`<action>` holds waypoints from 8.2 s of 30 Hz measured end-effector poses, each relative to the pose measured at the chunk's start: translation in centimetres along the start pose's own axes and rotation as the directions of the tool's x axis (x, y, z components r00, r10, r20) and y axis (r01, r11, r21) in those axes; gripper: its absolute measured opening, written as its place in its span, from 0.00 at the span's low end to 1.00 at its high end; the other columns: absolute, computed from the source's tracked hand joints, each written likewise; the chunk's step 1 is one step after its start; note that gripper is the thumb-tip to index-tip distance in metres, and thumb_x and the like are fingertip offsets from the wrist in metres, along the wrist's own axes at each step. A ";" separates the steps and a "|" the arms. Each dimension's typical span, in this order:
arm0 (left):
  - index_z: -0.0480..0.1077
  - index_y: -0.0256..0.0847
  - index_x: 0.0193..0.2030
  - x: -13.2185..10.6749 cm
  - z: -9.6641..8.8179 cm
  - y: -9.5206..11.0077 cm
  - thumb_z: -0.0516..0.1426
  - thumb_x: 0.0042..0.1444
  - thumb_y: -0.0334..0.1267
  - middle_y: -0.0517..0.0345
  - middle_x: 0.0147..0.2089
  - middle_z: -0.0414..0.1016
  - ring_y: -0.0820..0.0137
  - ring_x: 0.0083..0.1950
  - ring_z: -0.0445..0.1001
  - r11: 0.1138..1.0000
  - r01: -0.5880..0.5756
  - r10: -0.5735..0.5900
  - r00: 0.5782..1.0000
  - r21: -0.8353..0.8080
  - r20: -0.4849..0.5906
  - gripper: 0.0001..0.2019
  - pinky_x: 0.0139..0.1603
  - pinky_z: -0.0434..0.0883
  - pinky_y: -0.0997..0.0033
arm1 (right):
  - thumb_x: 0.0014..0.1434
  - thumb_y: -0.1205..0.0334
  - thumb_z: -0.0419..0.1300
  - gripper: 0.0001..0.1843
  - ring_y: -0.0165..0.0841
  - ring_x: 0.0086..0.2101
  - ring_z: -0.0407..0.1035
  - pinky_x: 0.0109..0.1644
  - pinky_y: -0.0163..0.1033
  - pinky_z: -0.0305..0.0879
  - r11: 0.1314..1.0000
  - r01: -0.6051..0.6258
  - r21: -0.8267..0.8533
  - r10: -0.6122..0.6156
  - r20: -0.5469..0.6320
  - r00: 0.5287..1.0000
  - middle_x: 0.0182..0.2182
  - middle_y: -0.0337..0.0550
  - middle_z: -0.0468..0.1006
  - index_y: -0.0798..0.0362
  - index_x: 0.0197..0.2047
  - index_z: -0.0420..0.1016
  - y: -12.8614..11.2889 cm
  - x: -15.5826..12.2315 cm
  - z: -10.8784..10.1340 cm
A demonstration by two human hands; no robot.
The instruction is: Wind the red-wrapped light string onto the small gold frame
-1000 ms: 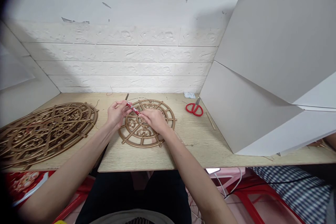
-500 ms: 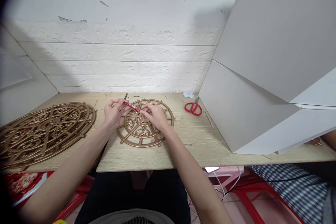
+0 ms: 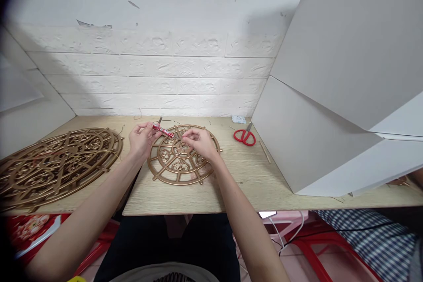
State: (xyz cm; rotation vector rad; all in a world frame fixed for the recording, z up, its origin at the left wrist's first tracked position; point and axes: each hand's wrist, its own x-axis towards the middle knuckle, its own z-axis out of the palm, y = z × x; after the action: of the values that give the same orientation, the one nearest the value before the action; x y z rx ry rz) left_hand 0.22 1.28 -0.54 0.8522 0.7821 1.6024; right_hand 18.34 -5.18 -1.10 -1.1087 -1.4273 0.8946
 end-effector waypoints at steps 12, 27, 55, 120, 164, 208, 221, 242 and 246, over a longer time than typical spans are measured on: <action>0.62 0.37 0.29 -0.1 0.0 0.2 0.61 0.49 0.32 0.56 0.28 0.75 0.73 0.30 0.76 1.000 0.014 -0.014 1.000 -0.003 0.000 0.09 0.34 0.75 0.70 | 0.45 0.54 0.66 0.15 0.26 0.24 0.64 0.25 0.30 0.59 0.998 -0.040 -0.044 0.038 -0.041 0.998 0.26 0.41 0.75 0.57 0.32 0.76 0.5 0.2 -1.0; 0.62 0.36 0.30 -0.6 0.3 -0.4 0.63 0.46 0.34 0.52 0.29 0.76 0.71 0.29 0.77 0.999 0.043 -0.046 0.993 0.031 0.104 0.12 0.33 0.74 0.69 | 0.51 0.51 0.62 0.14 0.29 0.23 0.68 0.27 0.34 0.65 0.987 0.079 -0.141 -0.068 0.081 0.994 0.24 0.40 0.74 0.56 0.32 0.75 1.0 -0.1 0.6; 0.62 0.37 0.29 0.3 -0.2 0.0 0.60 0.50 0.29 0.55 0.30 0.77 0.70 0.33 0.78 0.993 0.076 -0.072 0.996 -0.086 0.050 0.08 0.41 0.75 0.64 | 0.64 0.58 0.48 0.15 0.34 0.38 0.68 0.43 0.39 0.61 0.780 0.251 -0.573 -0.247 0.087 0.965 0.37 0.45 0.78 0.54 0.42 0.74 0.8 -0.2 1.0; 0.62 0.37 0.30 -0.4 0.3 0.2 0.55 0.53 0.24 0.53 0.29 0.76 0.69 0.32 0.77 0.971 0.205 -0.205 0.979 -0.123 0.011 0.06 0.42 0.73 0.63 | 0.44 0.54 0.67 0.14 0.25 0.25 0.63 0.29 0.33 0.59 0.993 0.016 0.118 -0.010 -0.057 0.998 0.25 0.38 0.73 0.56 0.29 0.76 -0.9 -0.1 0.1; 0.68 0.32 0.24 -0.5 0.4 -1.9 0.53 0.54 0.21 0.52 0.27 0.73 0.75 0.31 0.74 0.925 0.367 -0.365 0.930 -0.103 0.035 0.10 0.41 0.74 0.73 | 0.50 0.57 0.63 0.18 0.31 0.27 0.74 0.21 0.32 0.68 0.960 -0.042 0.278 -0.002 0.157 0.988 0.33 0.45 0.79 0.52 0.45 0.76 0.4 0.0 1.7; 0.64 0.35 0.30 -1.1 0.5 -0.3 0.62 0.47 0.30 0.55 0.28 0.75 0.72 0.29 0.75 0.988 0.121 -0.135 0.975 0.092 0.174 0.09 0.32 0.74 0.71 | 0.40 0.59 0.70 0.15 0.25 0.24 0.68 0.26 0.30 0.61 0.909 -0.040 0.416 0.093 -0.110 0.990 0.25 0.39 0.76 0.55 0.31 0.74 -1.2 0.2 -2.0; 0.64 0.36 0.30 -1.0 0.6 -0.2 0.61 0.48 0.30 0.55 0.27 0.75 0.74 0.27 0.75 0.985 0.138 -0.153 0.977 0.105 0.149 0.08 0.31 0.74 0.73 | 0.44 0.63 0.63 0.09 0.30 0.31 0.71 0.33 0.34 0.65 0.972 -0.070 0.225 0.136 -0.289 0.948 0.31 0.45 0.79 0.55 0.31 0.71 -0.7 0.3 -2.1; 0.64 0.36 0.30 -0.8 0.4 -0.1 0.62 0.47 0.32 0.55 0.28 0.76 0.73 0.30 0.75 0.992 0.114 -0.121 0.985 0.060 0.125 0.09 0.33 0.73 0.72 | 0.46 0.74 0.53 0.12 0.32 0.30 0.69 0.38 0.37 0.63 0.854 0.022 -0.520 -0.038 -0.020 0.999 0.27 0.41 0.77 0.54 0.28 0.76 0.6 0.3 -2.0; 0.64 0.36 0.31 -0.9 0.5 0.0 0.61 0.47 0.31 0.54 0.28 0.76 0.73 0.28 0.75 0.990 0.124 -0.132 0.983 0.067 0.126 0.08 0.32 0.73 0.72 | 0.46 0.73 0.55 0.11 0.31 0.29 0.68 0.37 0.35 0.62 0.799 0.089 -0.595 -0.056 0.073 0.996 0.28 0.40 0.77 0.53 0.30 0.76 0.8 0.2 -1.9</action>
State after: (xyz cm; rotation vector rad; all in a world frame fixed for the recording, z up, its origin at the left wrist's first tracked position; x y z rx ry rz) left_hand 0.76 0.44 -0.43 0.9201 0.7785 1.4021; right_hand 20.36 -4.83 -1.51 -1.4872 -1.8514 0.4098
